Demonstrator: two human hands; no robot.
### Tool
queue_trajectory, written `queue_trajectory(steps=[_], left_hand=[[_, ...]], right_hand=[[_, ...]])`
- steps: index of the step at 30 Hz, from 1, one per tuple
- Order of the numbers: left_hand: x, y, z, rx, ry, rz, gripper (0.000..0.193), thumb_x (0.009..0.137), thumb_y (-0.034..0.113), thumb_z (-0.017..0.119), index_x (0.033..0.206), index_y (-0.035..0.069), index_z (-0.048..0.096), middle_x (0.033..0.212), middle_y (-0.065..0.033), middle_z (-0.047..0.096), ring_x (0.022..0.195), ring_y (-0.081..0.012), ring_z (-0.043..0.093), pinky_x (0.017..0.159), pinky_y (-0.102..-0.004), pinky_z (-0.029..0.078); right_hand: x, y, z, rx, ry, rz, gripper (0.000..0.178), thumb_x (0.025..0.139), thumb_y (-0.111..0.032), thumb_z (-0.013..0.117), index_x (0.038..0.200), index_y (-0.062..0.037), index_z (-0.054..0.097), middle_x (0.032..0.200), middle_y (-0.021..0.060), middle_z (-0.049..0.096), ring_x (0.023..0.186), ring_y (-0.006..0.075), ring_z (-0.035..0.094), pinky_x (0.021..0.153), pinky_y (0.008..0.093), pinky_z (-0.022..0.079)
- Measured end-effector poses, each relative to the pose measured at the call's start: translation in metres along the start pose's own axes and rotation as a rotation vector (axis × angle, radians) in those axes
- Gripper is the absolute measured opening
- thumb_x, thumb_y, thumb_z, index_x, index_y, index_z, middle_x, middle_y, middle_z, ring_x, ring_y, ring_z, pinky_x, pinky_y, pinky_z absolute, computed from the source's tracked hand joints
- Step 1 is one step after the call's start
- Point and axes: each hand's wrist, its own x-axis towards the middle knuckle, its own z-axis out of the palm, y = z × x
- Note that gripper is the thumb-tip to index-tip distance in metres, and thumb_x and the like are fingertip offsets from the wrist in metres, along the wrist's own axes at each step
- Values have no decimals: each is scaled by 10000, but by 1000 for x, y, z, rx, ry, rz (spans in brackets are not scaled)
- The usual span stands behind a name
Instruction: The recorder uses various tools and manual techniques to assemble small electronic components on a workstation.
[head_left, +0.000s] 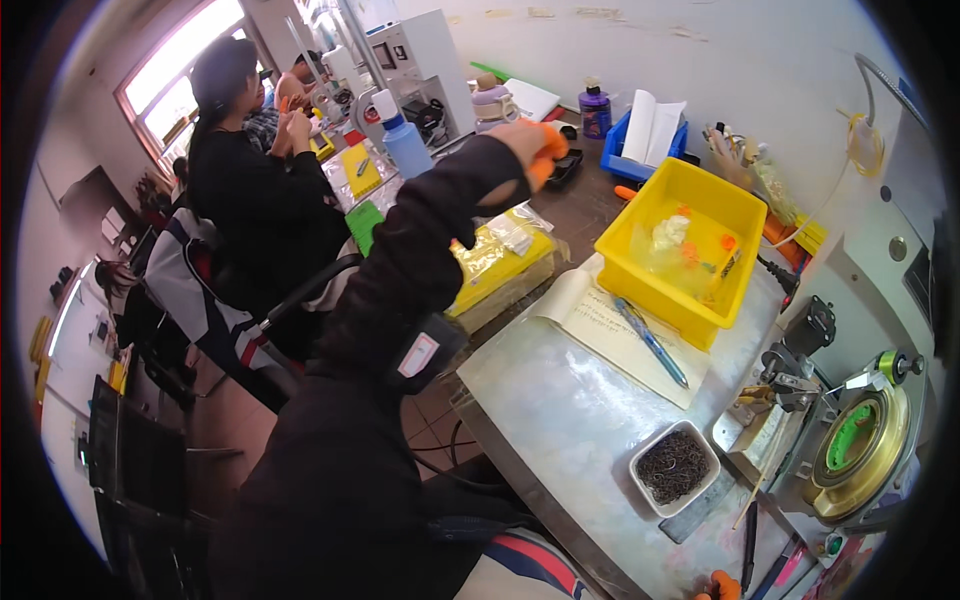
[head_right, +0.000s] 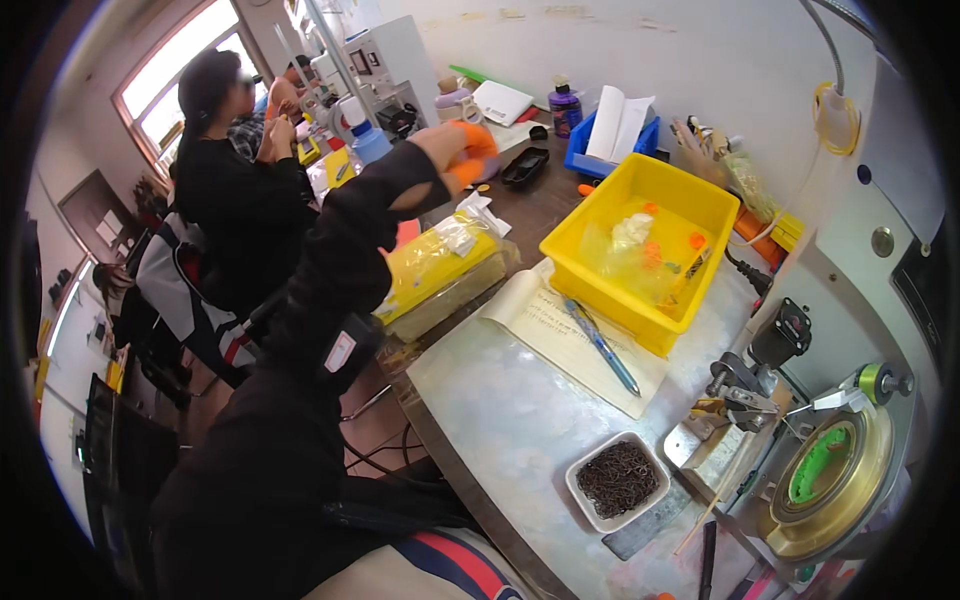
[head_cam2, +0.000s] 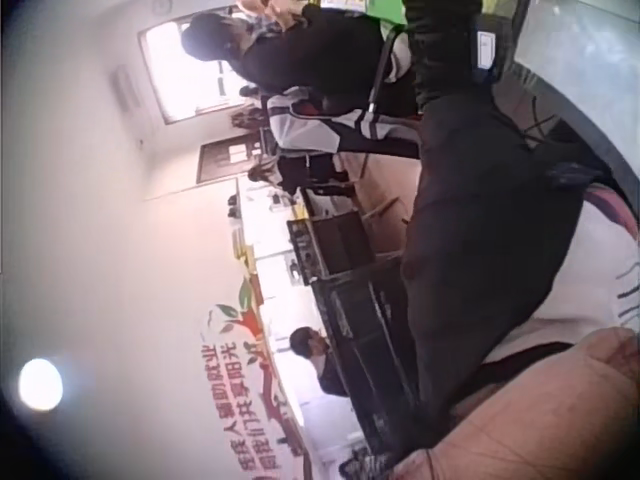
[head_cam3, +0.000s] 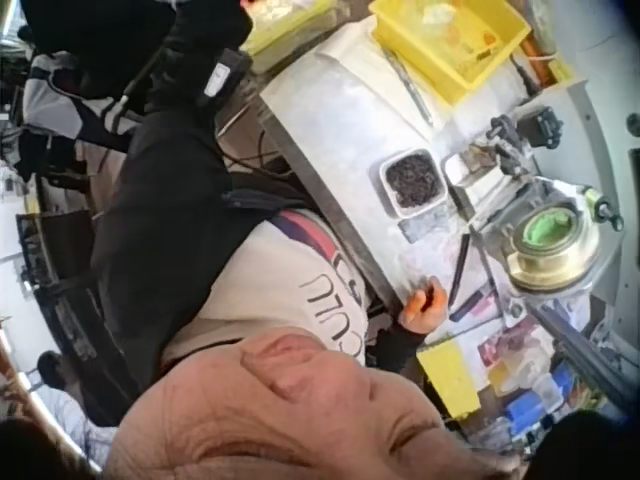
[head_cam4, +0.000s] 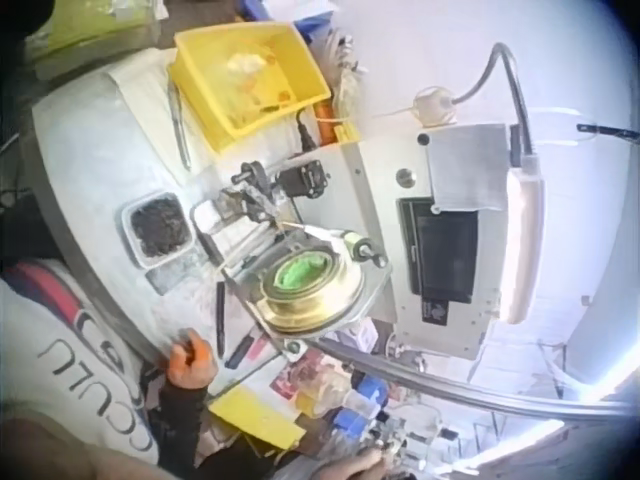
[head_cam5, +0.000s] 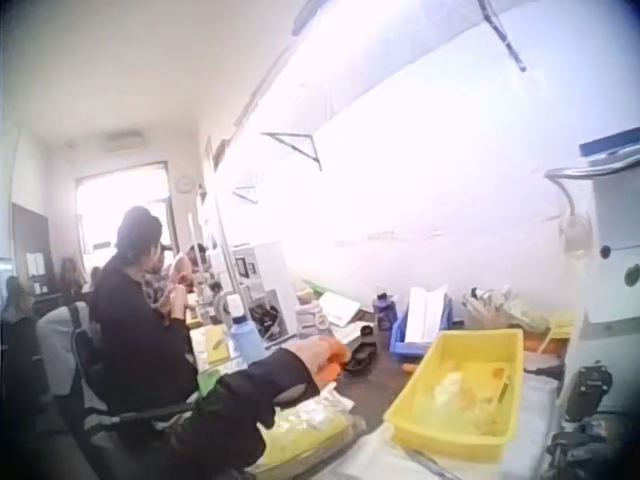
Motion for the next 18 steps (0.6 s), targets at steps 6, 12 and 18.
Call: queue_trajectory(steps=[6, 12, 18], left_hand=[[-89, -43, 24, 185, -236, -238, 201, 684, 33, 456, 853, 54, 564, 884, -129, 545, 853, -273, 519, 736, -332, 412], [-62, -85, 20, 240, 133, 317, 325, 523, 179, 642, 815, 62, 562, 795, -122, 538, 810, -285, 509, 720, -359, 405], [-81, -125, 38, 205, 120, 445, 236, 650, -11, 468, 873, 26, 537, 872, -137, 547, 838, -258, 523, 757, -311, 414]], right_hand=[[2, -1, 0, 21, 23, -45, 394, 801, -367, 493, 868, 15, 566, 721, 140, 538, 600, 240, 500, 573, 311, 412], [-10, 32, 8, 227, 255, 205, 239, 750, -185, 544, 874, 19, 540, 677, 68, 542, 558, 131, 505, 516, 229, 402], [35, -15, -20, -15, 289, -68, 301, 672, -198, 666, 858, 16, 567, 659, 96, 558, 524, 162, 523, 487, 228, 413]])
